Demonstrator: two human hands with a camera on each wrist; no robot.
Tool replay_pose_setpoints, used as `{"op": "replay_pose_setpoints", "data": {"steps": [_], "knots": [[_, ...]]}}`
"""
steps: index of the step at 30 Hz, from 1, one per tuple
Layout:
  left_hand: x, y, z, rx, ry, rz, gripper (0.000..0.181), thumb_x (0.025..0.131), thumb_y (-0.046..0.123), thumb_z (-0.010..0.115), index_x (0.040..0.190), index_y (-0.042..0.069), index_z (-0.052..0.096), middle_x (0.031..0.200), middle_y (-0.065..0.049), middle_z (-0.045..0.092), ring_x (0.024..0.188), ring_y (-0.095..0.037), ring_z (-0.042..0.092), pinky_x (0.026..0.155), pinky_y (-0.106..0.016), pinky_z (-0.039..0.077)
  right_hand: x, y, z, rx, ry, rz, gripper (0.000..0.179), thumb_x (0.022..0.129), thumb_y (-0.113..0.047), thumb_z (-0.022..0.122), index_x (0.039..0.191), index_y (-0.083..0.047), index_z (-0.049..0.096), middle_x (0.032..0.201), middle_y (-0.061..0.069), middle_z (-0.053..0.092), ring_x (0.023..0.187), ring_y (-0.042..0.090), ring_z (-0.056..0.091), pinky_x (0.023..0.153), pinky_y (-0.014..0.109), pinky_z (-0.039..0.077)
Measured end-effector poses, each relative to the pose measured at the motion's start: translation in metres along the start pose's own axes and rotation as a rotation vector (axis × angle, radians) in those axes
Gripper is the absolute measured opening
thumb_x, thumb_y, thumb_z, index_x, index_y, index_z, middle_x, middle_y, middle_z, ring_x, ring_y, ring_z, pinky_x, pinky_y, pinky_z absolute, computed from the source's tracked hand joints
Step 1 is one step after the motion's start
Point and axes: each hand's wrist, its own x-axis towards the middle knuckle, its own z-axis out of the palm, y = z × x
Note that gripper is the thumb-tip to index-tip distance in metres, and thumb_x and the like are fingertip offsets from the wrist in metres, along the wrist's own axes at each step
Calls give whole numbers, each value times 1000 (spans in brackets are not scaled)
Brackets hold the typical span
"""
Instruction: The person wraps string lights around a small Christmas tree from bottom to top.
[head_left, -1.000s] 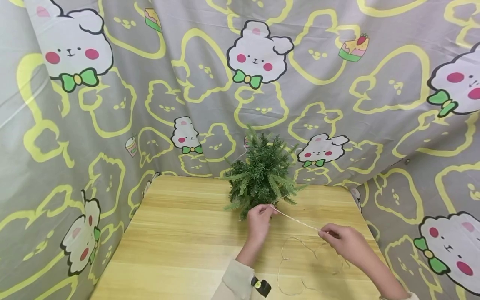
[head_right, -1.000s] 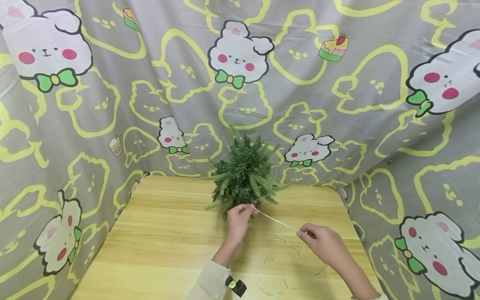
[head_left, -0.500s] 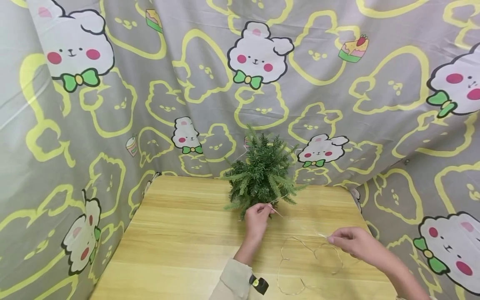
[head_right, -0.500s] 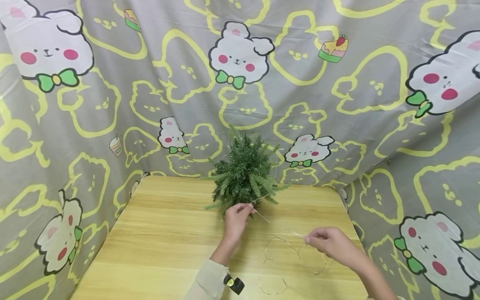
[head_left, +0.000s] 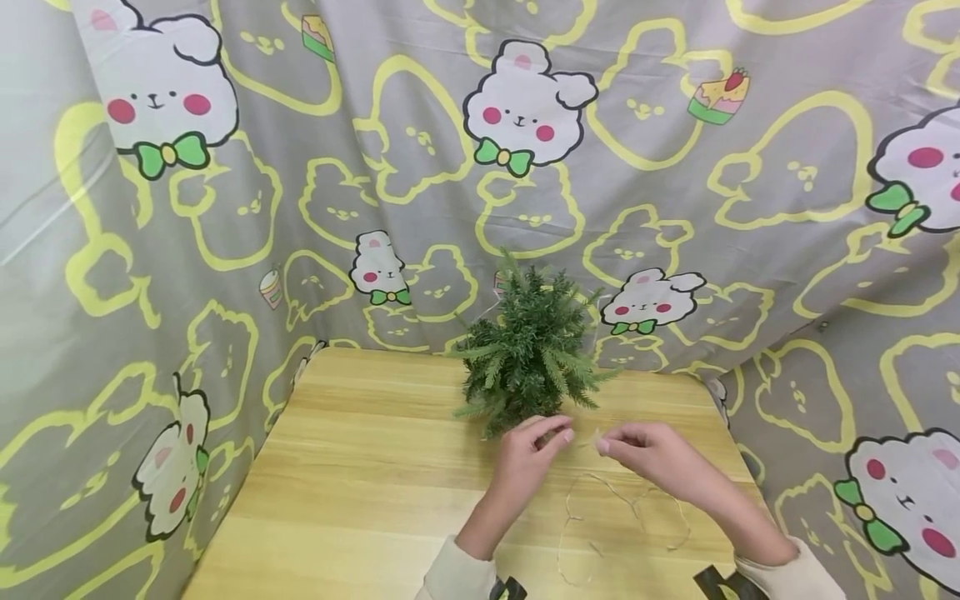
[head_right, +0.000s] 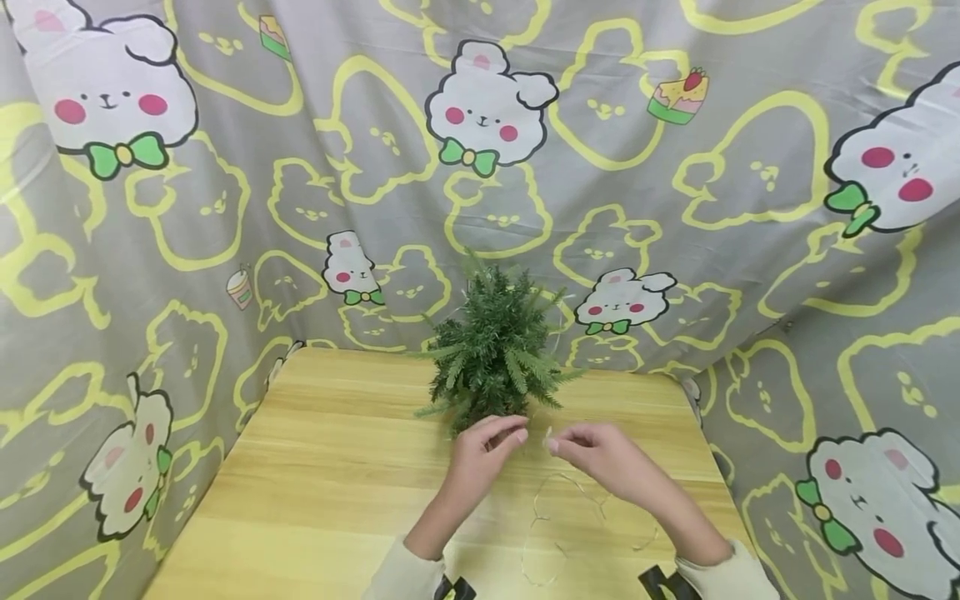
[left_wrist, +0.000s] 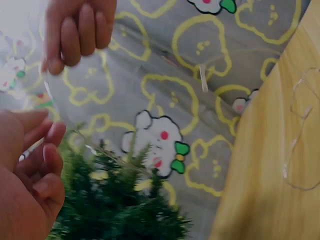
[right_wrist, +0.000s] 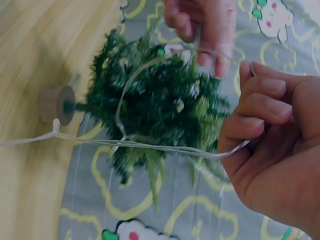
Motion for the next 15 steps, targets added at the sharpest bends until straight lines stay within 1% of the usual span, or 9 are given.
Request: {"op": "replay_pose_setpoints", "data": {"steps": [2,4,5,6,8,10,12,13,15], "knots": [[-4,6,-5,43,-34,78,26,95,33,70,117,21,75,95,10,70,63,2,47,53,-16,44,6,-7,2,-21,4,-17,28,100,-41,61,97,-17,74,64,-3,45,54,7,37,51,26,38],[-7,11,-10,142,-40,177,27,95,36,69,116,22,76,97,12,71,60,4,44,51,-14,42,11,-14,4,-33,4,-38,26,100,-42,61,97,-19,74,62,-4,43,52,6,33,49,26,36],[-7,13,-12,195,-31,232,25,95,35,70,115,21,76,97,12,72,59,4,44,51,-13,41,14,-17,5,-37,4,-50,25,100,-42,61,97,-20,75,62,-5,42,51,6,32,49,25,35],[-7,14,-15,256,-15,287,24,94,35,70,112,21,77,96,12,73,59,5,45,52,-12,41,16,-19,5,-44,3,-68,25,100,-41,61,96,-21,75,61,-5,41,50,5,30,48,25,34],[-6,16,-20,375,38,398,20,92,32,73,106,20,79,93,11,75,63,5,54,59,-9,45,20,-25,7,-54,0,-108,23,100,-40,61,96,-22,75,61,-5,41,50,5,29,48,25,33],[-5,16,-27,468,96,479,14,90,30,75,100,21,80,92,11,76,70,3,64,65,-9,49,23,-31,8,-63,-6,-147,22,100,-38,62,99,-21,75,61,-6,42,50,4,31,48,24,34],[-2,17,-35,528,145,531,10,88,27,78,95,21,80,91,10,77,77,-1,69,71,-10,52,25,-36,10,-78,-13,-176,21,100,-36,62,99,-19,75,63,-6,46,52,3,34,49,24,37],[-1,17,-40,548,168,544,9,87,26,79,93,20,80,90,10,77,79,-2,71,71,-11,52,25,-38,10,-78,-19,-178,21,100,-35,63,102,-18,74,64,-6,48,53,3,36,50,24,38],[1,16,-50,582,211,539,8,86,25,80,92,20,79,89,9,77,75,-3,70,66,-12,51,25,-41,9,-85,-33,-181,20,100,-34,63,103,-17,74,66,-5,51,54,3,39,51,24,40]]}}
